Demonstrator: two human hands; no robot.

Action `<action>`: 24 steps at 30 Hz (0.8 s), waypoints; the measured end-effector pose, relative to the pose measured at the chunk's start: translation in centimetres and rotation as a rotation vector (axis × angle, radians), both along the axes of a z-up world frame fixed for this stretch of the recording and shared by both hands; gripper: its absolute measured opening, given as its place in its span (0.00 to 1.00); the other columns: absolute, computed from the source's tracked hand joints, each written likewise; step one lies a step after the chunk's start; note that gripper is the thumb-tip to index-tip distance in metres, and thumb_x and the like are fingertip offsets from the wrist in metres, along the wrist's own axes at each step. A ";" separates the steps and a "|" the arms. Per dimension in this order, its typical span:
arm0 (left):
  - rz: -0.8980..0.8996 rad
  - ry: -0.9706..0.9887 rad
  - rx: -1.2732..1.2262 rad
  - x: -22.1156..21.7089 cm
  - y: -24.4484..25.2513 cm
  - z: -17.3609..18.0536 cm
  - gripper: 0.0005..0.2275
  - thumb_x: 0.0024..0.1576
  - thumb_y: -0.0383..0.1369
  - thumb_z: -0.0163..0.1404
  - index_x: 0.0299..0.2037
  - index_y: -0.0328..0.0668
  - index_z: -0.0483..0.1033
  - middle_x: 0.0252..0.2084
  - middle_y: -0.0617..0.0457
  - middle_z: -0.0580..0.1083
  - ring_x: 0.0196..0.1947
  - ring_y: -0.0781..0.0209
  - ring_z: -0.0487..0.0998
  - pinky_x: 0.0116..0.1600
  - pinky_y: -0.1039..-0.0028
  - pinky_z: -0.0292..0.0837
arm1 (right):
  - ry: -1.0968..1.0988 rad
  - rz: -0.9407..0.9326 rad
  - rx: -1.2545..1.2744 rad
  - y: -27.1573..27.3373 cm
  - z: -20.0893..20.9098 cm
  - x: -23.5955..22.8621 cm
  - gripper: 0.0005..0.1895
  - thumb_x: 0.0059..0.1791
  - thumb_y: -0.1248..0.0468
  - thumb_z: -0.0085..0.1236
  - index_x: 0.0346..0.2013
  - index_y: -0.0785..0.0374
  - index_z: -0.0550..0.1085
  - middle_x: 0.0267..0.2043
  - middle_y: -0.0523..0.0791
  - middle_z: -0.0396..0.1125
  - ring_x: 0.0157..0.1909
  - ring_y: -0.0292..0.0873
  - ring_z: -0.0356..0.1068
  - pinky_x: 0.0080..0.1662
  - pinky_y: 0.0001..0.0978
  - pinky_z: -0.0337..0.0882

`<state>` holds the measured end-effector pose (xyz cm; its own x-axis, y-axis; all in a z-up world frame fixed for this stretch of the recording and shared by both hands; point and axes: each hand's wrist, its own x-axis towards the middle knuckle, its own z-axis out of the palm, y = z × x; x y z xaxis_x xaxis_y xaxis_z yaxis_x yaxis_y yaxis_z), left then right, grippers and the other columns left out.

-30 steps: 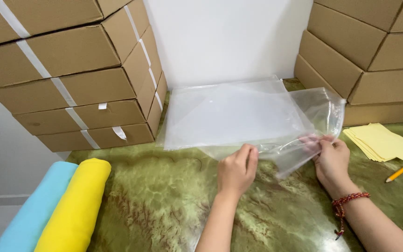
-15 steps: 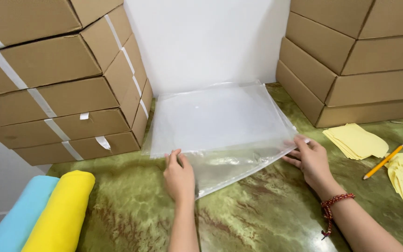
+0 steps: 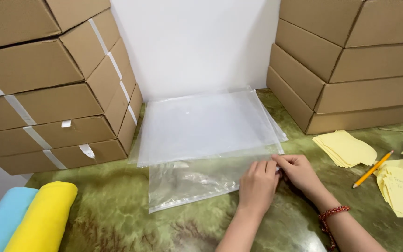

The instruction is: The person ties a white ribbon around a cardboard box and writes on a yellow sticky note attached to it. They then place a yellow rolled item into a clear plastic bag and put the bagged item into a cardboard box.

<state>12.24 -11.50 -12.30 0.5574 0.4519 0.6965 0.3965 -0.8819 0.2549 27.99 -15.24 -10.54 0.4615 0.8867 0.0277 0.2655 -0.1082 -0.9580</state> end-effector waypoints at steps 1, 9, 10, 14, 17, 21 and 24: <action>0.021 0.033 -0.076 0.6 0.5 -0.5 0.14 0.58 0.35 0.64 0.47 0.37 0.75 0.38 0.46 0.77 0.36 0.43 0.77 0.31 0.54 0.75 | 0.001 -0.019 -0.009 0.0 0.1 0.1 0.25 0.58 0.56 0.56 0.20 0.68 0.79 0.17 0.45 0.66 0.20 0.36 0.58 0.26 0.30 0.56; 0.164 0.002 0.001 0.7 2.3 -1.2 0.07 0.68 0.38 0.54 0.45 0.46 0.73 0.22 0.52 0.74 0.16 0.45 0.77 0.15 0.56 0.68 | 0.109 -0.230 -0.029 -0.5 3.0 -1.8 0.35 0.61 0.46 0.49 0.15 0.64 0.66 0.12 0.49 0.57 0.15 0.42 0.52 0.25 0.31 0.50; 0.136 -0.016 -0.060 0.3 1.9 -0.4 0.07 0.67 0.37 0.55 0.47 0.46 0.73 0.25 0.52 0.75 0.17 0.46 0.78 0.16 0.57 0.70 | 0.110 -0.193 -0.061 -0.5 3.2 -1.9 0.34 0.60 0.47 0.52 0.15 0.66 0.67 0.12 0.49 0.57 0.15 0.43 0.53 0.25 0.32 0.52; 0.058 -0.060 -0.138 -0.6 0.8 1.5 0.08 0.65 0.35 0.56 0.47 0.44 0.70 0.39 0.52 0.77 0.25 0.45 0.80 0.20 0.54 0.75 | 0.154 -0.085 -0.067 0.0 2.3 -1.4 0.36 0.59 0.48 0.52 0.13 0.69 0.68 0.10 0.50 0.56 0.12 0.43 0.53 0.23 0.33 0.51; 0.025 -0.135 -0.063 -0.2 0.7 1.1 0.04 0.64 0.30 0.56 0.42 0.39 0.75 0.44 0.51 0.79 0.28 0.51 0.81 0.21 0.60 0.76 | 0.200 -0.077 -0.059 -0.3 2.7 -1.7 0.33 0.58 0.53 0.57 0.11 0.67 0.66 0.12 0.49 0.56 0.13 0.43 0.52 0.22 0.32 0.51; 0.042 -0.128 -0.062 -0.1 0.5 0.8 0.04 0.64 0.31 0.55 0.43 0.39 0.79 0.49 0.50 0.80 0.32 0.50 0.82 0.22 0.59 0.77 | 0.144 -0.036 -0.073 -0.2 1.7 -1.0 0.29 0.57 0.59 0.58 0.13 0.65 0.66 0.11 0.46 0.54 0.14 0.39 0.49 0.22 0.30 0.46; 0.041 -0.158 -0.025 0.1 0.8 0.4 0.03 0.63 0.28 0.57 0.40 0.37 0.79 0.41 0.51 0.80 0.32 0.53 0.81 0.23 0.62 0.77 | 0.137 -0.017 -0.113 -0.1 1.3 -0.6 0.30 0.58 0.56 0.60 0.13 0.63 0.65 0.11 0.43 0.53 0.14 0.37 0.47 0.23 0.29 0.46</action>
